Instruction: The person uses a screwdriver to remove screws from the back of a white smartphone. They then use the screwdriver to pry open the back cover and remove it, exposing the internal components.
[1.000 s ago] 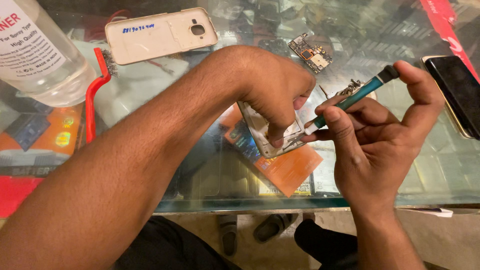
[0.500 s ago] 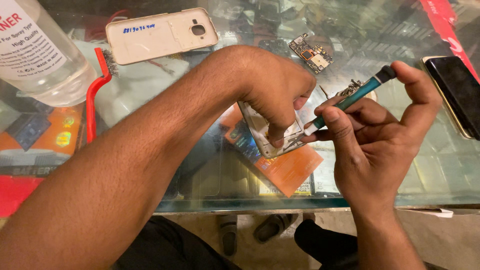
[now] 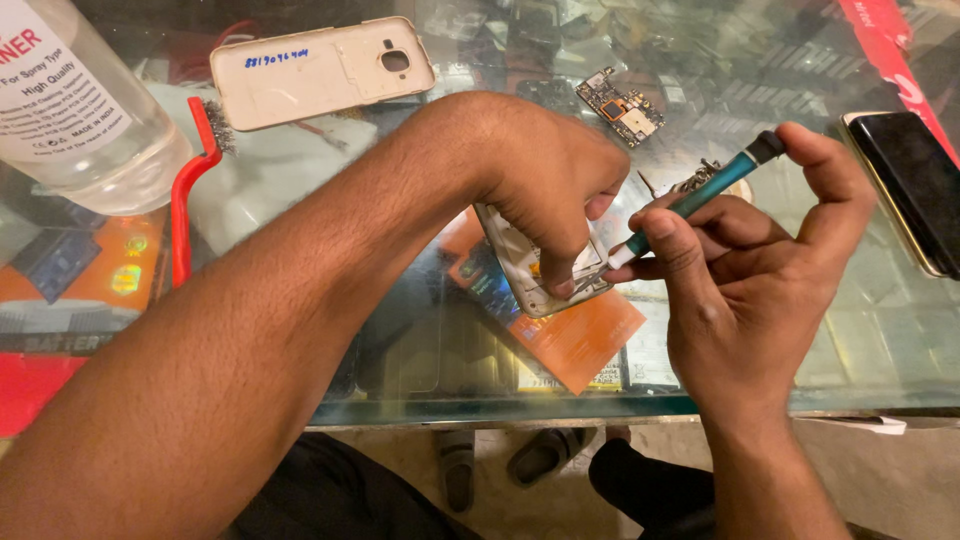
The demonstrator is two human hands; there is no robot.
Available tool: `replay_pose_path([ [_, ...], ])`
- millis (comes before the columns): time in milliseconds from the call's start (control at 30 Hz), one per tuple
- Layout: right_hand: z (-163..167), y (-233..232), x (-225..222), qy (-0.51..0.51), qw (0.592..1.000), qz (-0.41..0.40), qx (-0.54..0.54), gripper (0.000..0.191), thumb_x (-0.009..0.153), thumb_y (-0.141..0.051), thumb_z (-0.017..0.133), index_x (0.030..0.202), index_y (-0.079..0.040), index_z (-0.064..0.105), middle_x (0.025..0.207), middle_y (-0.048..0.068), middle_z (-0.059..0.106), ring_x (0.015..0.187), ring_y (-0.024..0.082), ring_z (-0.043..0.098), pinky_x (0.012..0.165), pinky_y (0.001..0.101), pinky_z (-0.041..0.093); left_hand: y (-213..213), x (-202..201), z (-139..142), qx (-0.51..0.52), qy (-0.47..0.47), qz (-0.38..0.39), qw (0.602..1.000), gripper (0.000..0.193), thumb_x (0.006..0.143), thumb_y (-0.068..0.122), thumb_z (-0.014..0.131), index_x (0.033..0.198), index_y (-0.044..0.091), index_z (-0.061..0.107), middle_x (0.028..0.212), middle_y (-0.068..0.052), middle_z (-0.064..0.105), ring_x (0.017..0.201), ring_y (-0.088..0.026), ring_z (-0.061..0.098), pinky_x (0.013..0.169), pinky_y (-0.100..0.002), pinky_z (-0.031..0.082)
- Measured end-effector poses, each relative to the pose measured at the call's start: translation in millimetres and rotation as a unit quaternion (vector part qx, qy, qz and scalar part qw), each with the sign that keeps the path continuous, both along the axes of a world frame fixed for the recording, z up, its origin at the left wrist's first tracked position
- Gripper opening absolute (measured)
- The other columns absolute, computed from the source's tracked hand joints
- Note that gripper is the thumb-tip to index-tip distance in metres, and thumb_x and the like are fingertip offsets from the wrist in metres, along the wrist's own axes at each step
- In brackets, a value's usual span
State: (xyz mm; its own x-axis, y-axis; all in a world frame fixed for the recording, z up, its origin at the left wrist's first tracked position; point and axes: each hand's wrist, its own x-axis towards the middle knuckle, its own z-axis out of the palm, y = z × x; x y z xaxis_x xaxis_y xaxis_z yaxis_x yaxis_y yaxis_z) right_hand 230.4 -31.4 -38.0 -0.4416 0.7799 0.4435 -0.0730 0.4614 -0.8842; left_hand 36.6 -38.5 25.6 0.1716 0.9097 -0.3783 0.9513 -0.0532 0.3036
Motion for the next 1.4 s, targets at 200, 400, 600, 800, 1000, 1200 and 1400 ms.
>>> replay_pose_path([
  [200,4.4,-0.7,-1.2,0.000,1.000,-0.004,-0.020,0.067,0.105,0.002,0.067,0.150,-0.006,0.019,0.096,0.018,0.070,0.081,0.021,0.075,0.072,0.0322,0.068,0.9,2.3,0.6,0.013,0.013,-0.011,1.000,0.075,0.051,0.036,0.093,0.113,0.011,0.061,0.106,-0.011,0.072,0.099,-0.029,0.071,0.077,-0.045,0.055],
  [400,1.9,0.3,-0.1,0.006,1.000,-0.005,-0.011,0.068,0.108,0.003,0.068,0.153,-0.007,0.018,0.098,0.018,0.071,0.080,0.021,0.076,0.073,0.0313,0.069,0.9,0.9,-0.3,0.012,0.005,-0.009,1.000,0.075,0.052,0.034,0.092,0.115,0.010,0.061,0.106,-0.011,0.071,0.099,-0.029,0.071,0.077,-0.045,0.056],
  [600,-0.5,2.5,1.3,0.004,1.000,-0.005,0.004,0.066,0.111,0.004,0.069,0.152,-0.006,0.018,0.104,0.017,0.069,0.081,0.022,0.076,0.075,0.0335,0.067,0.6,2.8,1.8,0.009,0.011,-0.018,1.000,0.072,0.051,0.032,0.091,0.112,0.006,0.064,0.103,-0.013,0.073,0.095,-0.029,0.073,0.074,-0.045,0.057],
  [800,3.7,0.3,-1.0,0.005,1.000,-0.009,-0.020,0.066,0.108,0.003,0.067,0.151,-0.007,0.018,0.094,0.018,0.070,0.078,0.021,0.076,0.072,0.0312,0.069,0.1,3.6,3.0,-0.001,0.018,-0.015,1.000,0.068,0.052,0.030,0.088,0.111,0.005,0.066,0.104,-0.013,0.074,0.094,-0.029,0.074,0.074,-0.044,0.058],
  [1000,5.8,-2.0,-2.9,0.004,0.999,-0.014,-0.033,0.066,0.103,0.004,0.066,0.148,-0.006,0.019,0.099,0.018,0.071,0.082,0.022,0.076,0.072,0.0329,0.069,1.1,1.3,-0.4,0.009,0.007,-0.011,1.000,0.065,0.052,0.030,0.088,0.109,0.010,0.063,0.104,-0.010,0.072,0.097,-0.027,0.072,0.075,-0.045,0.055],
  [1200,4.8,-1.8,-1.6,0.014,1.000,0.003,-0.016,0.066,0.107,0.005,0.066,0.152,-0.006,0.019,0.098,0.020,0.069,0.079,0.022,0.075,0.071,0.0323,0.069,1.6,0.9,-0.2,0.000,0.004,0.003,1.000,0.066,0.052,0.028,0.088,0.110,0.011,0.062,0.104,-0.010,0.072,0.096,-0.028,0.072,0.074,-0.046,0.056],
  [1400,3.2,-1.3,-1.5,0.015,1.000,-0.002,-0.022,0.067,0.106,0.005,0.067,0.151,-0.006,0.019,0.104,0.020,0.070,0.079,0.022,0.075,0.069,0.0321,0.069,1.1,0.9,-0.1,0.010,-0.001,-0.010,1.000,0.065,0.052,0.028,0.089,0.109,0.009,0.063,0.103,-0.011,0.072,0.096,-0.028,0.072,0.074,-0.045,0.056],
])
